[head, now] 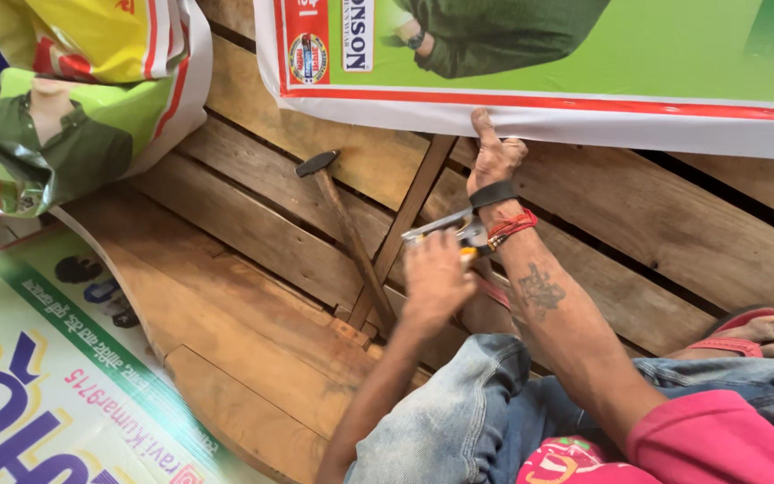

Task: The person attaches a large printed banner to a wooden slat wall using a staple gun and a hammer. They secure the banner along the bottom edge and then move to the side edge, repeatedly stapling and hammering to fasten it.

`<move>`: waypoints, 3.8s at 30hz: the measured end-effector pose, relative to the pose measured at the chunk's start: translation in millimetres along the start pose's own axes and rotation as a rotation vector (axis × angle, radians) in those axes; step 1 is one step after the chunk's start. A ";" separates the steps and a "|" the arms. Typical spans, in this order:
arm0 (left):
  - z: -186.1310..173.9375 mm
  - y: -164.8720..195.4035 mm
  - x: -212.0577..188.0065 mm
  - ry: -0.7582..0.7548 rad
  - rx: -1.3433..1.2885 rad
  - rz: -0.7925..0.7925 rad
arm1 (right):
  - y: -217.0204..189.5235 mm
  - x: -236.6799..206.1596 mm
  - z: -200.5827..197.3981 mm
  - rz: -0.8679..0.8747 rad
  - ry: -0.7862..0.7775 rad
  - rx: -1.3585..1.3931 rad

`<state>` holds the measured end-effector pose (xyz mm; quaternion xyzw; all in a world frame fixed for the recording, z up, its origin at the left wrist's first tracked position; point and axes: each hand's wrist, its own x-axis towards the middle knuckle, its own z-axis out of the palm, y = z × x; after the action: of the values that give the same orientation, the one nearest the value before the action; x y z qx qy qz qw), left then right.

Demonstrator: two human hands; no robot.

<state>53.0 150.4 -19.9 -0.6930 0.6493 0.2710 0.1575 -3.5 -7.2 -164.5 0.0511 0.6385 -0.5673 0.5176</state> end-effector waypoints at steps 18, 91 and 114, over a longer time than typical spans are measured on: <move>-110.2 -40.6 121.7 -0.134 -0.919 -0.013 | -3.0 -14.1 3.9 -0.134 0.025 -0.157; -140.6 -109.4 128.6 -0.174 -0.834 -0.279 | 53.3 -57.7 69.0 0.064 -0.078 -0.057; -107.4 -75.1 134.1 0.275 -0.547 -0.495 | 41.1 -63.2 73.3 0.067 -0.114 -0.341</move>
<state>146.7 -12.1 -21.5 -0.8747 0.3814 0.2928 -0.0609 96.6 -16.7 -133.5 -0.0485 0.6931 -0.4354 0.5725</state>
